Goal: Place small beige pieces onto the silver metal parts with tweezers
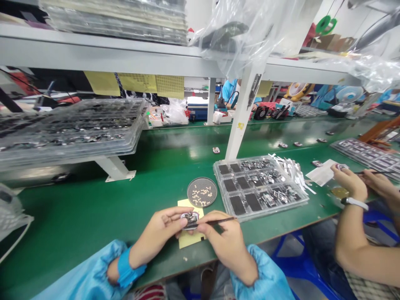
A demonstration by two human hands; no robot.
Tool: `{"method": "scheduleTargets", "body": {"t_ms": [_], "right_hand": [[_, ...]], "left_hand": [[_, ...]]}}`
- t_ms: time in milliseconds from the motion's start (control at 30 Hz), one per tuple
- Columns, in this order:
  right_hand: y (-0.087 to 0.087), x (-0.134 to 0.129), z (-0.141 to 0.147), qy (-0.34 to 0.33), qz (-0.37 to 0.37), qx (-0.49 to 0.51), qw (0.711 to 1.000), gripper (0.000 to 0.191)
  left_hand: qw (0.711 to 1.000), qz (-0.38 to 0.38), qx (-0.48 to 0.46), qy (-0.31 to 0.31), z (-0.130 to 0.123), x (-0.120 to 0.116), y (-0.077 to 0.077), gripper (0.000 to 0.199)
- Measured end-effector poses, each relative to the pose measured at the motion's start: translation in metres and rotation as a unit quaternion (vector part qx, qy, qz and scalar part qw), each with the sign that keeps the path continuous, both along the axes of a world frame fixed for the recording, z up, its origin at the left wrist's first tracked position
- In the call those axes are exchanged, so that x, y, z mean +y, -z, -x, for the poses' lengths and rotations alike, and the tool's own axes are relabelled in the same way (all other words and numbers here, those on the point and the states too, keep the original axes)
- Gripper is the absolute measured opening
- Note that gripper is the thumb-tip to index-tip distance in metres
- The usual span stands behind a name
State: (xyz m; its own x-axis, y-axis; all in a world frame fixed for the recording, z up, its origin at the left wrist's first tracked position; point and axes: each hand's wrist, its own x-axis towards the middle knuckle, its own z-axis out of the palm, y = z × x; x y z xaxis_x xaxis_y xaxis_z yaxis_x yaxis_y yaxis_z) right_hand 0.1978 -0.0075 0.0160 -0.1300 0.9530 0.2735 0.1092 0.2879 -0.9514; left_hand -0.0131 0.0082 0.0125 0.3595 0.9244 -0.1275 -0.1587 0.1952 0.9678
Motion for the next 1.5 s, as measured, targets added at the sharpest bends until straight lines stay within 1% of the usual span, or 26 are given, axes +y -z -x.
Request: {"method": "scheduleTargets", "body": {"t_ms": [67, 167, 233, 300, 367, 433, 467, 533, 567, 633, 667, 767, 933, 1067, 1167, 1233, 1300, 1333, 1400, 1500], "right_hand": [[0.003, -0.004, 0.003, 0.006, 0.006, 0.007, 1.000, 0.014], [0.009, -0.014, 0.007, 0.018, 0.004, -0.016, 1.000, 0.018], [0.011, -0.020, 0.008, 0.023, 0.028, -0.018, 0.999, 0.023], [0.013, -0.021, 0.007, 0.028, 0.049, 0.010, 0.998, 0.032], [0.013, -0.018, 0.006, 0.029, 0.047, 0.044, 0.998, 0.040], [0.014, -0.012, 0.005, 0.030, 0.051, 0.065, 0.996, 0.044], [0.015, -0.009, 0.006, 0.034, 0.061, 0.064, 0.995, 0.042], [0.017, -0.003, 0.009, 0.040, 0.091, 0.056, 0.993, 0.030], [0.018, -0.001, 0.011, 0.038, 0.103, 0.053, 0.992, 0.028], [0.021, 0.002, 0.016, 0.028, 0.118, 0.052, 0.991, 0.036], [0.021, 0.003, 0.018, 0.025, 0.122, 0.055, 0.991, 0.036], [0.022, 0.004, 0.023, 0.027, 0.128, 0.068, 0.989, 0.030], [0.022, 0.005, 0.029, 0.011, 0.146, 0.115, 0.983, 0.034], [0.023, 0.006, 0.034, -0.002, 0.158, 0.132, 0.979, 0.039], [0.024, 0.009, 0.037, 0.002, 0.161, 0.114, 0.980, 0.038], [0.025, 0.010, 0.038, 0.019, 0.143, 0.094, 0.985, 0.037], [0.025, 0.012, 0.038, 0.033, 0.117, 0.073, 0.990, 0.035], [0.025, 0.013, 0.038, 0.036, 0.106, 0.062, 0.992, 0.033], [0.024, 0.013, 0.039, 0.041, 0.088, 0.037, 0.995, 0.028], [0.023, 0.013, 0.040, 0.045, 0.076, 0.015, 0.996, 0.024]], "left_hand": [[1.000, 0.000, 0.004, -0.006, 0.000, 0.000, 0.000, 0.054], [1.000, -0.002, 0.010, -0.015, -0.001, 0.001, -0.001, 0.054], [1.000, 0.002, 0.008, -0.021, -0.001, 0.001, -0.001, 0.055], [1.000, 0.010, -0.004, -0.022, -0.002, 0.000, 0.000, 0.056], [0.999, 0.019, -0.024, -0.021, -0.003, -0.001, 0.001, 0.058], [0.999, 0.022, -0.037, -0.019, -0.004, -0.002, 0.002, 0.058], [0.999, 0.022, -0.041, -0.020, -0.005, -0.002, 0.002, 0.058], [0.999, 0.014, -0.045, -0.019, -0.006, -0.003, 0.002, 0.057], [0.999, 0.009, -0.045, -0.017, -0.007, -0.003, 0.003, 0.056], [0.999, -0.002, -0.043, -0.012, -0.008, -0.003, 0.003, 0.053], [0.999, -0.006, -0.042, -0.011, -0.008, -0.003, 0.003, 0.051], [0.999, -0.008, -0.043, -0.016, -0.009, -0.004, 0.003, 0.048], [0.999, -0.006, -0.046, -0.027, -0.010, -0.004, 0.002, 0.041], [0.997, -0.048, -0.045, -0.036, -0.011, -0.004, 0.003, 0.033], [0.994, -0.100, -0.004, -0.051, -0.012, -0.004, 0.002, 0.026], [0.984, -0.143, 0.079, -0.072, -0.012, -0.005, 0.002, 0.024], [0.964, -0.179, 0.174, -0.089, -0.010, -0.007, 0.002, 0.023], [0.956, -0.189, 0.206, -0.091, -0.009, -0.007, 0.002, 0.022], [0.952, -0.192, 0.223, -0.088, -0.007, -0.008, 0.003, 0.021], [0.956, -0.187, 0.208, -0.092, -0.007, -0.010, 0.004, 0.020]]}}
